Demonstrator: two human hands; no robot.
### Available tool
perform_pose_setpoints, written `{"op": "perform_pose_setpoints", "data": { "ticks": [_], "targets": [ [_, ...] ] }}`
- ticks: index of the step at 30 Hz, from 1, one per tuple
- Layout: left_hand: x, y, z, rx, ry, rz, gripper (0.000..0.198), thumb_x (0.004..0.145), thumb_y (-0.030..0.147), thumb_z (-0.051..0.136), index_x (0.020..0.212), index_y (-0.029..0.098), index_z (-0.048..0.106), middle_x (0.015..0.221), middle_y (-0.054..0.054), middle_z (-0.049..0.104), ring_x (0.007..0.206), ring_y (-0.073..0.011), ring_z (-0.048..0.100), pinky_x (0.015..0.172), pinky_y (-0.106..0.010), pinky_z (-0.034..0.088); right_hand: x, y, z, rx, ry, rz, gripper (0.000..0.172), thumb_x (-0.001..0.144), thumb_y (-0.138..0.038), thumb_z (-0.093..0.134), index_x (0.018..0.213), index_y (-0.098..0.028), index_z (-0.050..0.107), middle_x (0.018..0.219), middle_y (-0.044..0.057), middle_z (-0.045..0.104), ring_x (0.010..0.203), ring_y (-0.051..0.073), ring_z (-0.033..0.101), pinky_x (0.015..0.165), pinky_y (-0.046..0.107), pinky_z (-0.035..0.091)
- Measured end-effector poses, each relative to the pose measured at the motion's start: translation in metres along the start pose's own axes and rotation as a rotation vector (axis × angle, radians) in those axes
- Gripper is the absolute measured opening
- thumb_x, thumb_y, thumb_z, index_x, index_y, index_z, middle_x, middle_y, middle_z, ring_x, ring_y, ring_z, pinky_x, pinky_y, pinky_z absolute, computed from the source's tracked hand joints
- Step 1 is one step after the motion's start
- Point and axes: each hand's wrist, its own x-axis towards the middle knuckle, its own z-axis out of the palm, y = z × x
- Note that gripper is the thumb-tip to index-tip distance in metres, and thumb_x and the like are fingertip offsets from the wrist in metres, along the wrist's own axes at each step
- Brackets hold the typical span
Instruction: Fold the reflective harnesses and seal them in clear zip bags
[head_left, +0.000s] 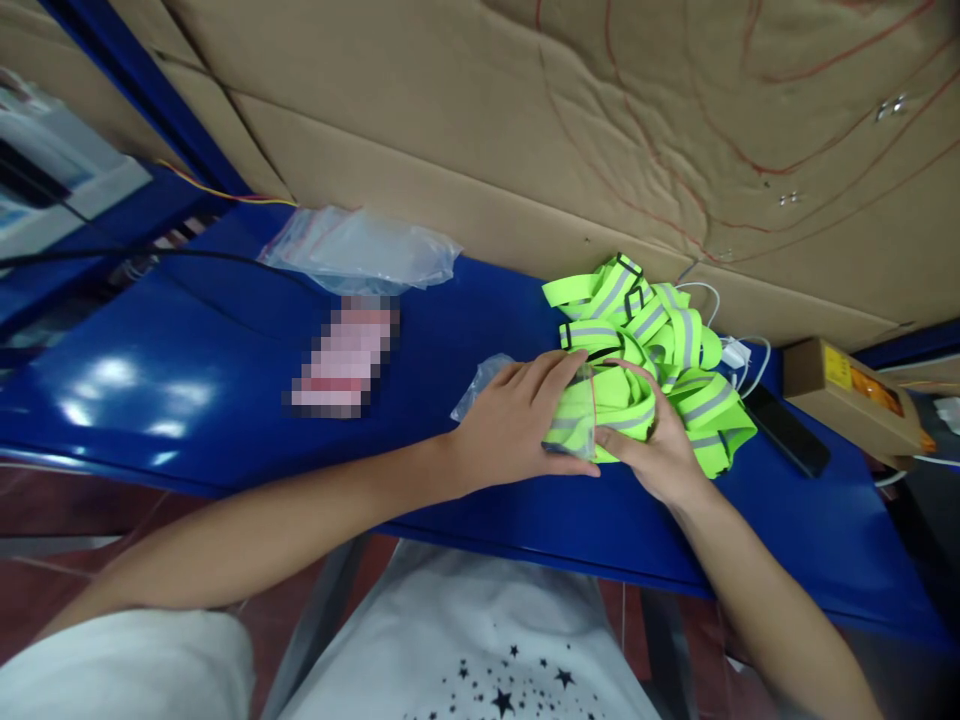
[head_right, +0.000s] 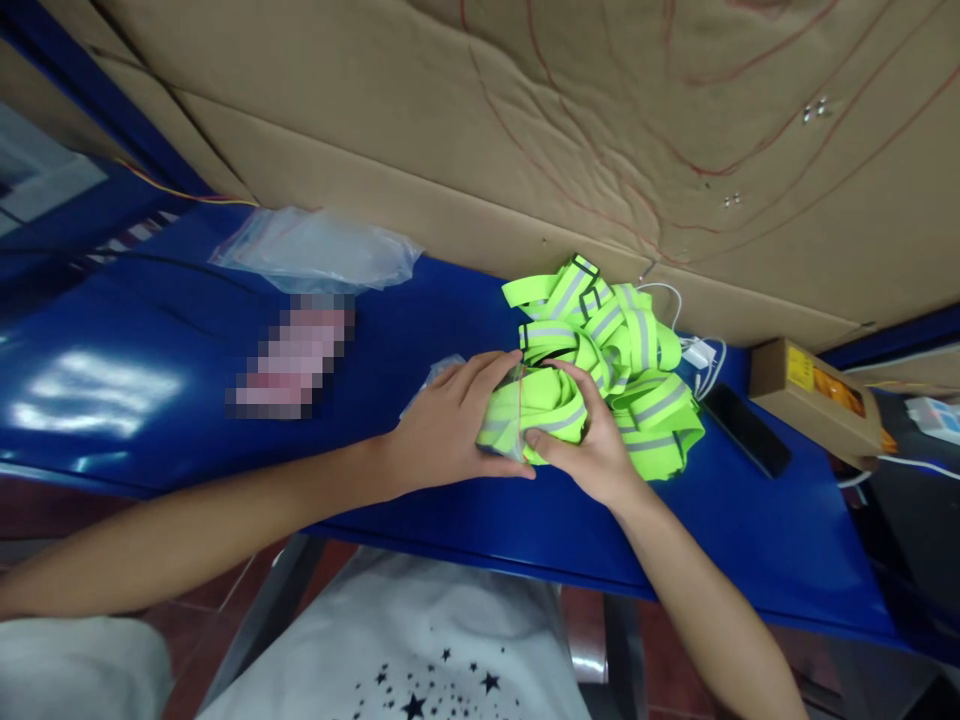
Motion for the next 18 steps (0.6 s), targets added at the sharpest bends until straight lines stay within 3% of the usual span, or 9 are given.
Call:
{"op": "perform_pose_setpoints", "data": {
  "ticks": [6, 10, 13, 15, 18],
  "targets": [
    [0.001, -0.001, 0.007, -0.023, 0.000, -0.062, 0.126, 0.070, 0.096, 0.044, 0.155, 0.004, 0.024, 0.151, -0.026, 0.048, 0.142, -0.0365, 0.049, 0.113, -0.045, 0.044, 0.002, -0.007, 0.022, 0.235, 0.260, 0.208, 0.068, 0.076, -0.046, 0.079, 0.135, -0.032, 0.048, 0.133, 0.005, 0.068, 0.124, 0.029, 0.065, 0.094, 0.042, 0.061],
    [0.001, -0.001, 0.012, -0.019, 0.002, -0.074, 0.129, 0.070, 0.097, 0.041, 0.156, 0.004, 0.020, 0.154, -0.028, 0.044, 0.146, -0.0365, 0.044, 0.114, -0.045, 0.043, -0.002, -0.009, 0.032, 0.267, 0.252, 0.206, 0.063, 0.080, -0.045, 0.075, 0.134, -0.031, 0.046, 0.135, 0.007, 0.067, 0.127, 0.029, 0.064, 0.095, 0.041, 0.061],
    [0.001, -0.001, 0.014, 0.021, 0.000, -0.049, 0.130, 0.071, 0.096, 0.042, 0.157, 0.003, 0.017, 0.156, -0.029, 0.043, 0.148, -0.0365, 0.041, 0.117, -0.043, 0.039, -0.004, -0.009, 0.035, 0.229, 0.317, 0.145, 0.067, 0.080, -0.045, 0.075, 0.136, -0.030, 0.042, 0.138, 0.008, 0.064, 0.126, 0.027, 0.064, 0.102, 0.043, 0.058],
    [0.000, -0.001, 0.014, 0.058, 0.005, -0.038, 0.130, 0.071, 0.096, 0.042, 0.157, 0.002, 0.016, 0.156, -0.030, 0.041, 0.149, -0.0371, 0.040, 0.118, -0.043, 0.037, -0.004, -0.009, 0.034, 0.189, 0.358, 0.115, 0.070, 0.080, -0.046, 0.076, 0.138, -0.031, 0.040, 0.141, 0.008, 0.062, 0.126, 0.027, 0.064, 0.104, 0.045, 0.057],
    [0.000, -0.002, 0.011, 0.065, -0.017, -0.034, 0.133, 0.069, 0.098, 0.039, 0.159, 0.002, 0.015, 0.157, -0.031, 0.040, 0.149, -0.0388, 0.040, 0.118, -0.045, 0.037, -0.002, -0.009, 0.027, 0.159, 0.310, 0.152, 0.072, 0.081, -0.049, 0.074, 0.142, -0.033, 0.040, 0.137, 0.006, 0.065, 0.124, 0.028, 0.066, 0.099, 0.043, 0.060]
  ]
}}
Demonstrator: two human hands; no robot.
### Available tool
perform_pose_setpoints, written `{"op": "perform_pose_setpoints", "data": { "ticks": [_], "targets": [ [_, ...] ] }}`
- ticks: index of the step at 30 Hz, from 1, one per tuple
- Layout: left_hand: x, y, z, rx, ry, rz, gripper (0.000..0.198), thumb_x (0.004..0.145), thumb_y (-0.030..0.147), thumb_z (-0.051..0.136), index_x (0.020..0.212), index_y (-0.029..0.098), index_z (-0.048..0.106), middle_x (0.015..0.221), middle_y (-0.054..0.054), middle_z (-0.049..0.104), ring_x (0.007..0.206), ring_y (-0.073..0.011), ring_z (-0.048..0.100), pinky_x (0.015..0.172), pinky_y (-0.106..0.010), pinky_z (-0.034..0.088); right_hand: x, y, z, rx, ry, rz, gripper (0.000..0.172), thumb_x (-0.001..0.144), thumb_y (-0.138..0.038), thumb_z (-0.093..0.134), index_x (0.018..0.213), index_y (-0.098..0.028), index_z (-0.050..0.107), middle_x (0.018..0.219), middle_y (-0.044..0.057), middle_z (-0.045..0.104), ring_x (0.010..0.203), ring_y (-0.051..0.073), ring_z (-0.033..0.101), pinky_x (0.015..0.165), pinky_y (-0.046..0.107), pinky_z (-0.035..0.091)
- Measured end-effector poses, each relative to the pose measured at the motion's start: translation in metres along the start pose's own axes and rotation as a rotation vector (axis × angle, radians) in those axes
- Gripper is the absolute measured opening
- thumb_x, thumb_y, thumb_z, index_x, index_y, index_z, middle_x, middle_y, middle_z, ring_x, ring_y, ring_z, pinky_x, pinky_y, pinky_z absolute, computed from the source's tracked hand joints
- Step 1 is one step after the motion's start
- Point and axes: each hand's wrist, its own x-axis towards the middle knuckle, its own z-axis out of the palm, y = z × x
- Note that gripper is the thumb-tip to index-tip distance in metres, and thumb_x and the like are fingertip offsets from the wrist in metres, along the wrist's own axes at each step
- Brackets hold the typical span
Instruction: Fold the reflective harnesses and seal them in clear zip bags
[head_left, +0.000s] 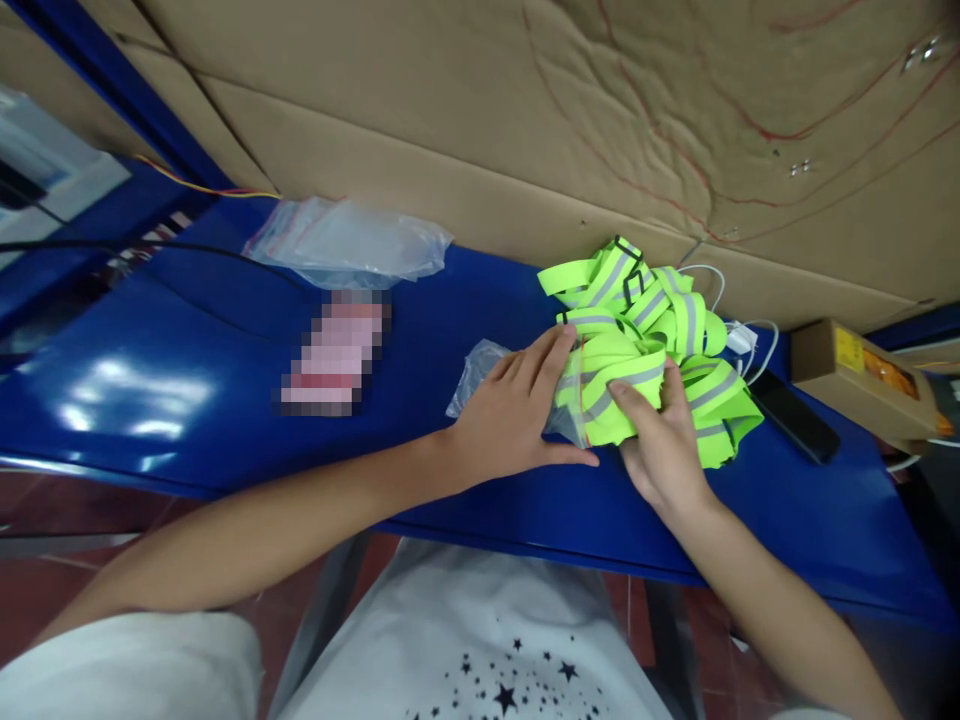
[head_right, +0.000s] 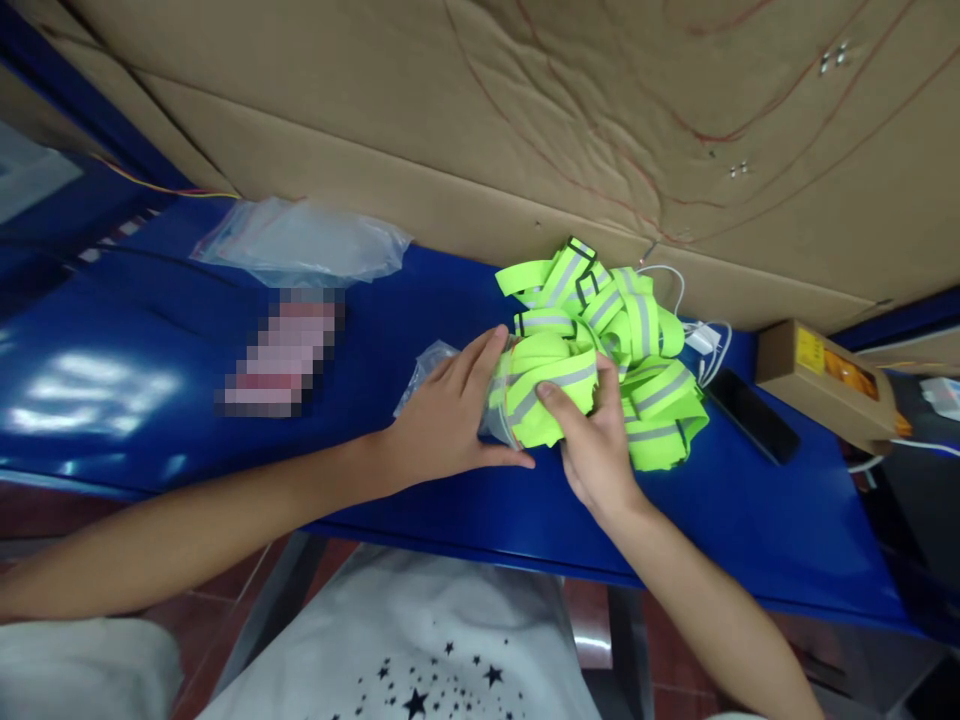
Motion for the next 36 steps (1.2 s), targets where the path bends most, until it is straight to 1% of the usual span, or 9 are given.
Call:
{"op": "perform_pose_setpoints", "data": {
  "ticks": [3, 8, 13, 17, 22, 26, 28, 32, 36],
  "targets": [
    [0.001, -0.002, -0.005, -0.049, -0.056, 0.042, 0.133, 0.070, 0.098, 0.038, 0.158, 0.000, 0.017, 0.158, -0.031, 0.039, 0.148, -0.0382, 0.040, 0.117, -0.045, 0.038, 0.005, -0.001, -0.008, -0.027, -0.046, 0.035, 0.072, 0.084, -0.050, 0.073, 0.147, -0.035, 0.041, 0.132, 0.005, 0.069, 0.121, 0.029, 0.068, 0.094, 0.042, 0.063],
    [0.000, -0.003, -0.005, -0.038, -0.058, 0.069, 0.115, 0.086, 0.086, 0.037, 0.158, 0.000, 0.014, 0.158, -0.030, 0.039, 0.151, -0.0340, 0.036, 0.119, -0.042, 0.036, 0.004, 0.003, -0.004, -0.040, 0.025, -0.001, 0.070, 0.086, -0.051, 0.069, 0.148, -0.035, 0.041, 0.134, 0.006, 0.068, 0.122, 0.029, 0.067, 0.092, 0.042, 0.063],
    [-0.002, -0.001, 0.005, 0.033, -0.001, 0.094, 0.118, 0.085, 0.087, 0.031, 0.160, 0.001, 0.004, 0.156, -0.033, 0.041, 0.151, -0.0362, 0.037, 0.117, -0.043, 0.036, 0.002, 0.015, 0.000, -0.104, 0.135, -0.124, 0.067, 0.086, -0.050, 0.069, 0.142, -0.031, 0.040, 0.134, 0.008, 0.063, 0.116, 0.028, 0.067, 0.099, 0.045, 0.058],
    [-0.004, 0.001, 0.008, 0.116, -0.003, 0.072, 0.117, 0.086, 0.086, 0.027, 0.158, -0.003, 0.006, 0.155, -0.033, 0.042, 0.150, -0.0356, 0.039, 0.118, -0.041, 0.034, 0.001, 0.020, -0.003, -0.244, 0.156, -0.242, 0.063, 0.088, -0.053, 0.067, 0.141, -0.030, 0.041, 0.135, 0.009, 0.060, 0.121, 0.030, 0.063, 0.104, 0.047, 0.053],
    [-0.005, -0.003, 0.004, 0.161, 0.037, 0.113, 0.116, 0.083, 0.088, 0.029, 0.155, -0.003, 0.016, 0.151, -0.030, 0.049, 0.143, -0.0339, 0.047, 0.114, -0.039, 0.038, -0.005, 0.009, -0.005, -0.356, 0.034, -0.377, 0.058, 0.090, -0.046, 0.068, 0.140, -0.028, 0.046, 0.144, 0.011, 0.054, 0.132, 0.031, 0.056, 0.113, 0.047, 0.046],
    [-0.005, -0.006, 0.003, 0.171, 0.066, 0.150, 0.111, 0.086, 0.085, 0.031, 0.155, -0.002, 0.021, 0.149, -0.027, 0.052, 0.139, -0.0317, 0.051, 0.108, -0.038, 0.043, -0.007, 0.003, -0.011, -0.361, -0.123, -0.433, 0.073, 0.084, -0.051, 0.074, 0.144, -0.026, 0.041, 0.140, 0.012, 0.056, 0.127, 0.032, 0.058, 0.107, 0.048, 0.050],
    [-0.005, -0.006, 0.004, 0.160, 0.092, 0.158, 0.111, 0.085, 0.086, 0.034, 0.154, -0.001, 0.025, 0.147, -0.026, 0.054, 0.137, -0.0312, 0.053, 0.107, -0.038, 0.044, -0.006, 0.001, -0.015, -0.408, -0.110, -0.451, 0.075, 0.079, -0.047, 0.080, 0.141, -0.025, 0.043, 0.138, 0.012, 0.057, 0.125, 0.032, 0.059, 0.105, 0.049, 0.051],
    [-0.003, -0.005, 0.004, 0.106, 0.145, 0.178, 0.114, 0.081, 0.089, 0.036, 0.151, -0.001, 0.030, 0.143, -0.025, 0.058, 0.136, -0.0305, 0.054, 0.107, -0.037, 0.046, -0.002, 0.000, -0.020, -0.460, -0.052, -0.439, 0.059, 0.082, -0.037, 0.079, 0.132, -0.025, 0.051, 0.126, 0.009, 0.063, 0.113, 0.028, 0.064, 0.099, 0.046, 0.055],
    [-0.001, -0.006, 0.001, 0.115, 0.173, 0.204, 0.113, 0.080, 0.090, 0.036, 0.150, 0.001, 0.030, 0.142, -0.025, 0.058, 0.137, -0.0315, 0.054, 0.105, -0.038, 0.047, -0.005, 0.003, -0.017, -0.510, 0.018, -0.536, 0.059, 0.083, -0.034, 0.078, 0.133, -0.023, 0.051, 0.128, 0.010, 0.062, 0.115, 0.028, 0.064, 0.100, 0.047, 0.055]
  ]
}}
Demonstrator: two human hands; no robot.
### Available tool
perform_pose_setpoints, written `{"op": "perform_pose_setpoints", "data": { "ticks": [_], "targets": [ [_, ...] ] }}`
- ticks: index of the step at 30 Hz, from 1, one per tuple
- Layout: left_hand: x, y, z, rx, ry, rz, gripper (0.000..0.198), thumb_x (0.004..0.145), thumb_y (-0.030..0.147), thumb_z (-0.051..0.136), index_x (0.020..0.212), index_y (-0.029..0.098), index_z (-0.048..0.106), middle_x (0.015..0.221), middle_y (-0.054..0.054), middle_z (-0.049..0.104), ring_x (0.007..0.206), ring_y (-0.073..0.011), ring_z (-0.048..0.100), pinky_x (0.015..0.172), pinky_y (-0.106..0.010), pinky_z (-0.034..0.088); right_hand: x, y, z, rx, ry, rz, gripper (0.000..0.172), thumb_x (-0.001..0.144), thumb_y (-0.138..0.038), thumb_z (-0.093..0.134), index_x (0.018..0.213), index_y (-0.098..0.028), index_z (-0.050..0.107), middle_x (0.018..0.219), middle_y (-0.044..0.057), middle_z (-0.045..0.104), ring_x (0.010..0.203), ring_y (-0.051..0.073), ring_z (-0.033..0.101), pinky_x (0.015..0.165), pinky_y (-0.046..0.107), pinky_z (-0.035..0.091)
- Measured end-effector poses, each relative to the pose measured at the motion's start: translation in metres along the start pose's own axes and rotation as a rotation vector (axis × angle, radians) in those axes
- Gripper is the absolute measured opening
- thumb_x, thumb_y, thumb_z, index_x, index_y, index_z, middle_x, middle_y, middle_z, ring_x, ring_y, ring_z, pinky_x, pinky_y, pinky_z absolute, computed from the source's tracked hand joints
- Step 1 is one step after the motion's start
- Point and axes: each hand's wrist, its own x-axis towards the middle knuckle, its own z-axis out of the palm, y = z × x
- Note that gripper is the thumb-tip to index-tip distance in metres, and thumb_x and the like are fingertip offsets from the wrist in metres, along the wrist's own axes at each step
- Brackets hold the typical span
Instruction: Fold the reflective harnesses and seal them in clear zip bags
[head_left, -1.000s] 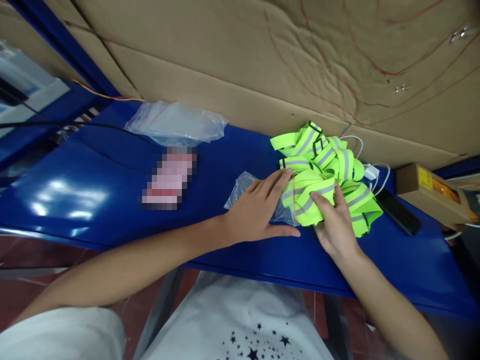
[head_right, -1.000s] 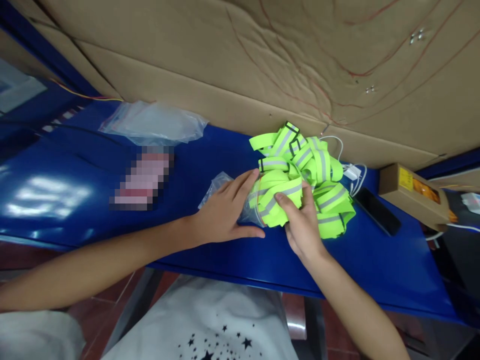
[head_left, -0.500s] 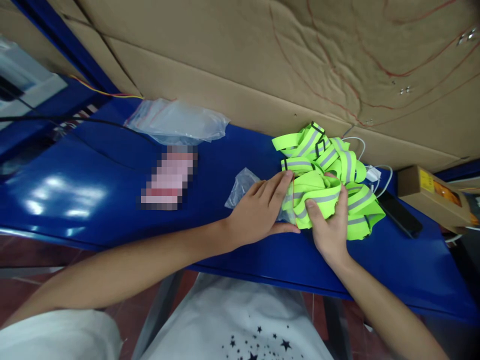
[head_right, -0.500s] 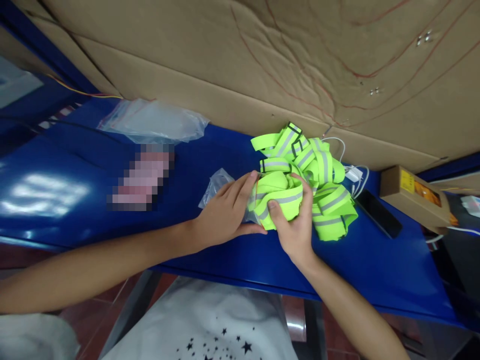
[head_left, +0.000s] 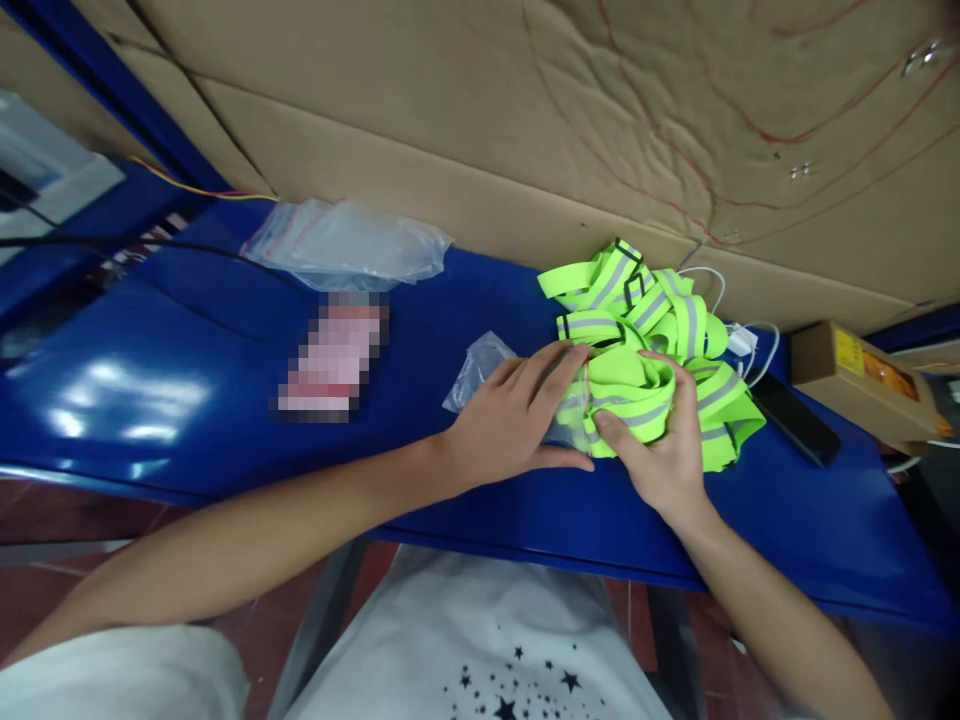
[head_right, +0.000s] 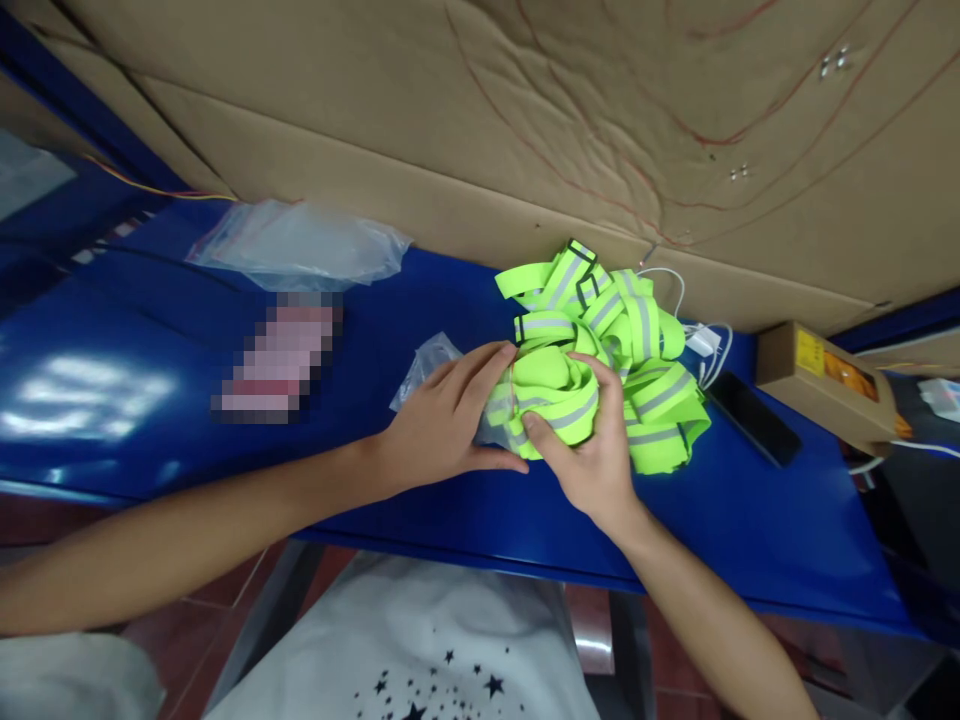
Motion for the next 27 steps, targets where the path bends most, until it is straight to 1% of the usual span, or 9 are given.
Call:
{"op": "perform_pose_setpoints", "data": {
  "ticks": [5, 8, 11, 13, 16, 18, 20, 23, 27],
  "targets": [
    [-0.001, -0.005, -0.004, -0.072, 0.007, 0.047, 0.112, 0.082, 0.086, 0.041, 0.156, 0.005, 0.018, 0.143, -0.025, 0.056, 0.140, -0.0319, 0.052, 0.110, -0.041, 0.046, -0.001, 0.005, -0.007, -0.165, 0.068, -0.276, 0.066, 0.080, -0.031, 0.082, 0.138, -0.023, 0.051, 0.126, 0.012, 0.064, 0.116, 0.032, 0.065, 0.097, 0.048, 0.057],
    [-0.002, -0.008, -0.007, -0.171, 0.003, 0.063, 0.104, 0.089, 0.076, 0.051, 0.160, 0.013, 0.010, 0.146, -0.020, 0.053, 0.140, -0.0280, 0.051, 0.112, -0.038, 0.045, 0.005, 0.016, -0.022, -0.174, -0.054, -0.472, 0.069, 0.078, -0.029, 0.084, 0.139, -0.029, 0.053, 0.133, 0.011, 0.065, 0.120, 0.034, 0.066, 0.100, 0.051, 0.057],
    [-0.003, -0.009, -0.010, -0.232, -0.014, 0.073, 0.096, 0.092, 0.066, 0.059, 0.160, 0.016, 0.014, 0.147, -0.017, 0.051, 0.138, -0.0256, 0.051, 0.112, -0.036, 0.046, 0.008, 0.025, -0.031, -0.116, -0.164, -0.594, 0.073, 0.077, -0.027, 0.086, 0.141, -0.033, 0.052, 0.143, 0.010, 0.062, 0.127, 0.035, 0.063, 0.102, 0.054, 0.056],
    [-0.002, -0.008, -0.010, -0.241, -0.021, 0.060, 0.093, 0.094, 0.064, 0.057, 0.160, 0.016, 0.013, 0.147, -0.017, 0.050, 0.137, -0.0245, 0.051, 0.112, -0.035, 0.046, 0.007, 0.024, -0.028, -0.083, -0.132, -0.585, 0.074, 0.076, -0.026, 0.087, 0.142, -0.032, 0.052, 0.141, 0.011, 0.063, 0.125, 0.035, 0.064, 0.102, 0.055, 0.056],
    [-0.001, -0.004, -0.009, -0.208, 0.001, 0.024, 0.092, 0.096, 0.068, 0.047, 0.160, 0.013, 0.011, 0.143, -0.018, 0.054, 0.136, -0.0244, 0.053, 0.109, -0.035, 0.048, 0.002, 0.013, -0.015, -0.062, -0.013, -0.493, 0.070, 0.076, -0.028, 0.087, 0.138, -0.028, 0.055, 0.129, 0.012, 0.069, 0.116, 0.034, 0.069, 0.097, 0.051, 0.059],
    [0.000, -0.002, -0.007, -0.159, 0.003, 0.014, 0.093, 0.096, 0.073, 0.039, 0.159, 0.009, 0.014, 0.142, -0.021, 0.056, 0.136, -0.0260, 0.053, 0.107, -0.036, 0.048, -0.003, 0.003, -0.007, -0.089, 0.069, -0.436, 0.069, 0.075, -0.029, 0.087, 0.137, -0.026, 0.055, 0.122, 0.011, 0.070, 0.110, 0.032, 0.070, 0.093, 0.047, 0.060],
    [0.001, -0.001, -0.007, -0.088, -0.023, 0.008, 0.095, 0.095, 0.075, 0.036, 0.157, 0.005, 0.019, 0.143, -0.023, 0.055, 0.139, -0.0281, 0.051, 0.106, -0.037, 0.047, -0.006, -0.003, -0.003, -0.115, 0.084, -0.394, 0.069, 0.076, -0.029, 0.086, 0.137, -0.026, 0.054, 0.121, 0.011, 0.068, 0.108, 0.031, 0.069, 0.091, 0.044, 0.060],
    [0.001, 0.002, -0.009, -0.042, -0.096, -0.012, 0.096, 0.093, 0.076, 0.042, 0.154, 0.003, 0.024, 0.148, -0.025, 0.052, 0.141, -0.0299, 0.049, 0.106, -0.037, 0.046, -0.009, -0.004, -0.004, -0.121, -0.008, -0.345, 0.068, 0.078, -0.026, 0.082, 0.139, -0.026, 0.052, 0.124, 0.010, 0.066, 0.113, 0.030, 0.067, 0.091, 0.041, 0.059],
    [0.002, 0.005, -0.013, -0.175, -0.236, -0.102, 0.096, 0.088, 0.072, 0.059, 0.154, 0.010, 0.027, 0.147, -0.021, 0.054, 0.135, -0.0296, 0.056, 0.104, -0.038, 0.047, -0.004, 0.006, -0.010, -0.092, -0.224, -0.367, 0.061, 0.084, -0.023, 0.078, 0.139, -0.027, 0.051, 0.131, 0.010, 0.065, 0.122, 0.028, 0.064, 0.099, 0.041, 0.057]
  ]
}}
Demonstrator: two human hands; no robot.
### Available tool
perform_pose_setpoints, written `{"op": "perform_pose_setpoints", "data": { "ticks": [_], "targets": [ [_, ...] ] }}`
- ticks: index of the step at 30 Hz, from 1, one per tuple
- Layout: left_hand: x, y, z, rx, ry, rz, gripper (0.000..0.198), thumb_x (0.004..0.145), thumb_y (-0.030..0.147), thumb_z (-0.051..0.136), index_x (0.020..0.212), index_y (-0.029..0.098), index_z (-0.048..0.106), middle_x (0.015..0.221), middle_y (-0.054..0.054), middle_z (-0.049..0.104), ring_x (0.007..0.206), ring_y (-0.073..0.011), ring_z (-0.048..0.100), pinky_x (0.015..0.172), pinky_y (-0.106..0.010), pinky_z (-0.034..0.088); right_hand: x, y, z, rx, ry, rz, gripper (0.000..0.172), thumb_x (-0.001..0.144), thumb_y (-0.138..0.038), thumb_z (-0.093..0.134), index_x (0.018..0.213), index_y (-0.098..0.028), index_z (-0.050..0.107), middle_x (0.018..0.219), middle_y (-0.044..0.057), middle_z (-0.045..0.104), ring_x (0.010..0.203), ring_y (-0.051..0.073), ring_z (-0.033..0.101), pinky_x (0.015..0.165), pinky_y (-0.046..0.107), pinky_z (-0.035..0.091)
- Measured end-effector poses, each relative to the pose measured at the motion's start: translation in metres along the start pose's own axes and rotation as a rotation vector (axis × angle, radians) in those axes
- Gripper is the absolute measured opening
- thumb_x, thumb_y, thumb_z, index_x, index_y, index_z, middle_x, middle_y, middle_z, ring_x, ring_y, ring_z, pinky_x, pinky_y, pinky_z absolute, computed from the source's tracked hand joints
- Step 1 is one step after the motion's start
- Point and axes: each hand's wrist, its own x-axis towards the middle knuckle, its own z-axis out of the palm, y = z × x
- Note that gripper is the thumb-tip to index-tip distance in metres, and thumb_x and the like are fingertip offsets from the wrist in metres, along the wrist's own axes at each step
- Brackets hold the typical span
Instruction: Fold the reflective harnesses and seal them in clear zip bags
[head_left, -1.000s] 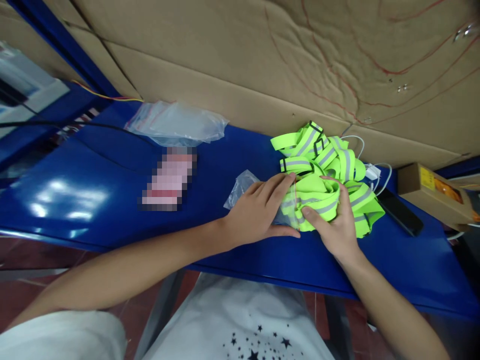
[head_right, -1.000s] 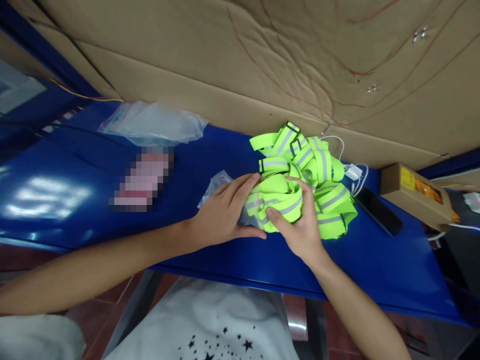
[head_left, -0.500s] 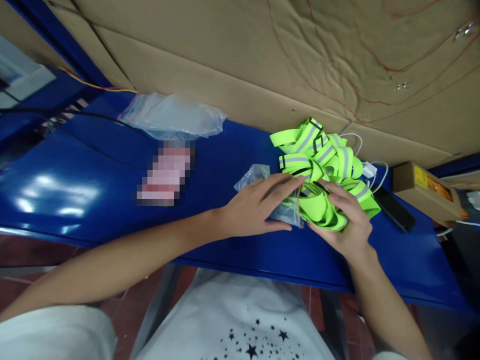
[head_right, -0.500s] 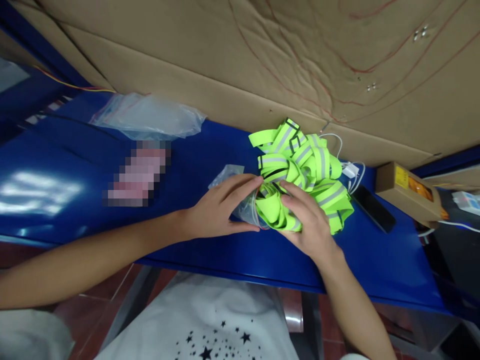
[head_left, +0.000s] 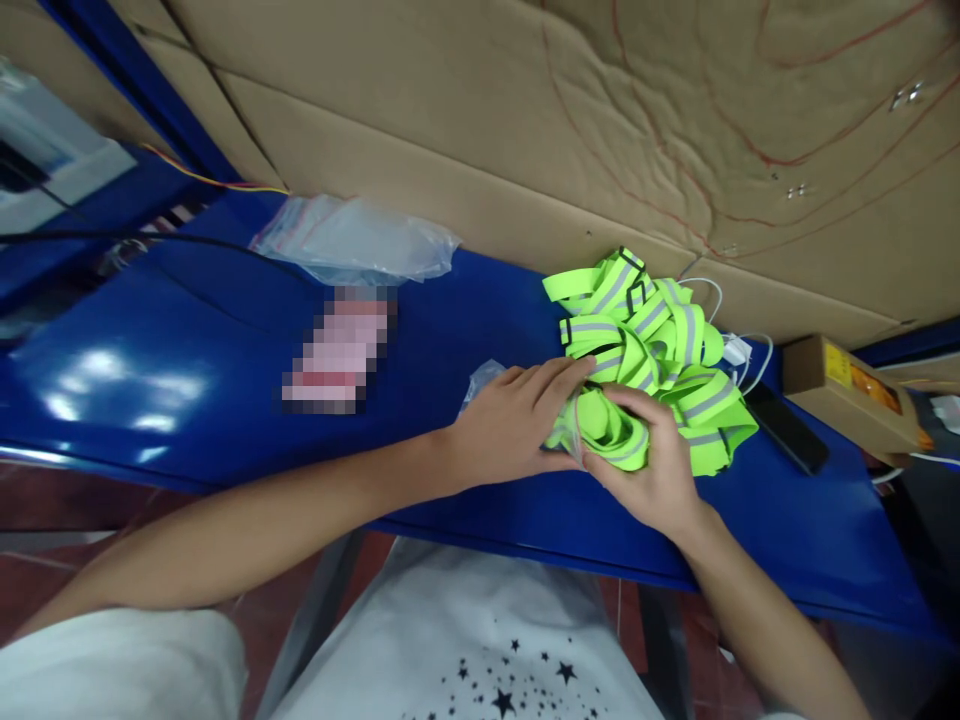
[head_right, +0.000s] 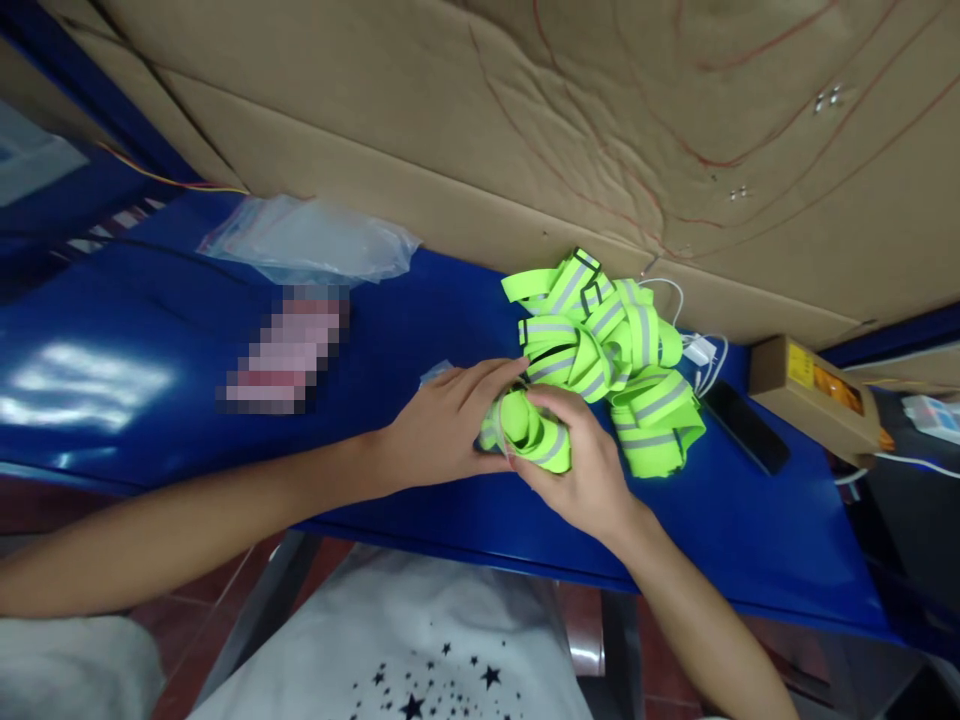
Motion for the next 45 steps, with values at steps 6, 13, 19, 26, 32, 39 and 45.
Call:
{"op": "perform_pose_setpoints", "data": {
  "ticks": [6, 13, 19, 26, 32, 39, 45],
  "targets": [
    [0.004, -0.007, -0.014, -0.353, -0.255, 0.094, 0.114, 0.077, 0.061, 0.079, 0.160, 0.013, 0.018, 0.156, -0.021, 0.044, 0.144, -0.0301, 0.046, 0.113, -0.042, 0.043, 0.002, 0.016, -0.011, -0.105, -0.247, -0.301, 0.044, 0.089, -0.006, 0.056, 0.128, -0.024, 0.061, 0.135, 0.009, 0.066, 0.125, 0.026, 0.063, 0.100, 0.044, 0.052],
    [0.006, -0.024, -0.023, -0.395, -0.373, 0.160, 0.098, 0.082, 0.023, 0.078, 0.161, 0.020, 0.020, 0.154, -0.013, 0.051, 0.140, -0.0248, 0.053, 0.111, -0.037, 0.045, -0.005, 0.002, -0.012, -0.445, -0.138, -0.652, 0.034, 0.089, -0.018, 0.075, 0.120, -0.029, 0.068, 0.131, -0.001, 0.073, 0.126, 0.022, 0.065, 0.101, 0.041, 0.051],
    [0.008, -0.024, -0.020, -0.437, -0.427, 0.063, 0.099, 0.078, 0.045, 0.084, 0.156, 0.014, 0.031, 0.153, -0.017, 0.053, 0.137, -0.0292, 0.057, 0.109, -0.037, 0.047, -0.004, 0.007, -0.014, -0.428, -0.216, -0.555, 0.042, 0.092, -0.017, 0.070, 0.127, -0.039, 0.064, 0.133, -0.004, 0.071, 0.123, 0.023, 0.066, 0.101, 0.045, 0.051],
    [0.005, -0.013, -0.020, -0.284, -0.395, 0.032, 0.108, 0.077, 0.068, 0.075, 0.158, 0.014, 0.029, 0.142, -0.016, 0.064, 0.126, -0.0300, 0.065, 0.104, -0.039, 0.048, -0.003, 0.013, -0.010, -0.363, -0.297, -0.387, 0.054, 0.086, -0.016, 0.063, 0.139, -0.025, 0.055, 0.133, 0.013, 0.066, 0.117, 0.031, 0.066, 0.094, 0.047, 0.056],
    [0.002, -0.006, -0.023, -0.032, -0.213, 0.124, 0.115, 0.077, 0.074, 0.071, 0.159, 0.011, 0.020, 0.157, -0.021, 0.045, 0.141, -0.0314, 0.050, 0.113, -0.041, 0.038, -0.001, 0.019, -0.004, -0.026, -0.192, 0.097, 0.063, 0.085, -0.031, 0.076, 0.140, -0.023, 0.046, 0.132, 0.012, 0.064, 0.122, 0.030, 0.065, 0.098, 0.043, 0.058],
    [0.002, -0.008, -0.021, 0.037, -0.283, 0.038, 0.072, 0.096, 0.043, 0.062, 0.151, 0.007, 0.035, 0.148, -0.017, 0.054, 0.123, -0.0284, 0.063, 0.100, -0.038, 0.048, 0.007, 0.017, -0.002, 0.103, -0.183, 0.164, 0.052, 0.088, -0.033, 0.077, 0.136, -0.027, 0.060, 0.134, 0.006, 0.067, 0.122, 0.026, 0.065, 0.106, 0.041, 0.053],
    [0.012, -0.019, -0.044, -0.303, -0.376, -0.010, 0.067, 0.088, 0.049, 0.072, 0.144, 0.018, 0.052, 0.136, -0.007, 0.068, 0.117, -0.0232, 0.068, 0.095, -0.031, 0.051, 0.005, 0.015, -0.013, 0.199, -0.281, 0.137, 0.069, 0.085, -0.034, 0.081, 0.146, -0.028, 0.050, 0.137, 0.009, 0.066, 0.124, 0.027, 0.066, 0.101, 0.040, 0.057]
  ]
}}
